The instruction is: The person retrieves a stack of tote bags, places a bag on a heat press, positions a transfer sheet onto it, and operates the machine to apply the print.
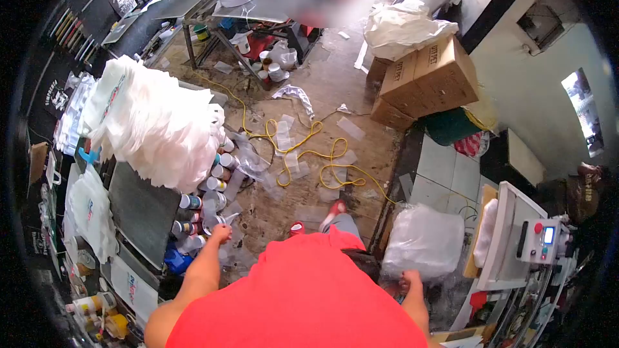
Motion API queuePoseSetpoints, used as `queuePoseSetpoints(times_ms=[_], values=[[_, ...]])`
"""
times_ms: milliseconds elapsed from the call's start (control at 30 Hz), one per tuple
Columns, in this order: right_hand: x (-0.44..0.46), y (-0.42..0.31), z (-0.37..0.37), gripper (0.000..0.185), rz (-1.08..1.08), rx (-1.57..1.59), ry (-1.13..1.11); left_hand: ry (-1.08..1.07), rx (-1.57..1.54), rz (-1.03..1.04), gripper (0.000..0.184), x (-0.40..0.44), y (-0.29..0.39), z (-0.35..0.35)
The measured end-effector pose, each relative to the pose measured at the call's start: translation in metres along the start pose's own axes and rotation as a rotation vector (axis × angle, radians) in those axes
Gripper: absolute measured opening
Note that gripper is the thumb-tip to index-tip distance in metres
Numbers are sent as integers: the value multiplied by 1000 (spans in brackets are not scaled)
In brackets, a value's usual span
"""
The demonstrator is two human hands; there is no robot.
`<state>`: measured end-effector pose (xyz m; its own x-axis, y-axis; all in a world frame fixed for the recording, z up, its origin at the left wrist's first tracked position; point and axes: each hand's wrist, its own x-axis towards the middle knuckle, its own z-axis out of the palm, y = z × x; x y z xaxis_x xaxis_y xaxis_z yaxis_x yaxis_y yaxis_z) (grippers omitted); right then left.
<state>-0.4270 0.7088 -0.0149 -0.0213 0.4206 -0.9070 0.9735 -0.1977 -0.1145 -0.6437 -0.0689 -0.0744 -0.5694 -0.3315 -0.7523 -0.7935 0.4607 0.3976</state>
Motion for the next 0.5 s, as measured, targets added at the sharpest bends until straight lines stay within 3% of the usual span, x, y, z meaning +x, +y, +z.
queuePoseSetpoints(times_ms=[167, 300, 433, 500], values=[[25, -149, 15, 26, -86, -148, -7, -299, 19, -122, 23, 17, 38, 54], [64, -280, 21, 29, -171, -230, -17, -211, -77, -125, 23, 33, 133, 70], [81, -428, 21, 24, -226, -292, -20, -140, 85, -138, 26, 64, 250, 60], [96, -503, 21, 21, -333, -250, -55, -30, -16, 108, 28, 109, 278, 67]])
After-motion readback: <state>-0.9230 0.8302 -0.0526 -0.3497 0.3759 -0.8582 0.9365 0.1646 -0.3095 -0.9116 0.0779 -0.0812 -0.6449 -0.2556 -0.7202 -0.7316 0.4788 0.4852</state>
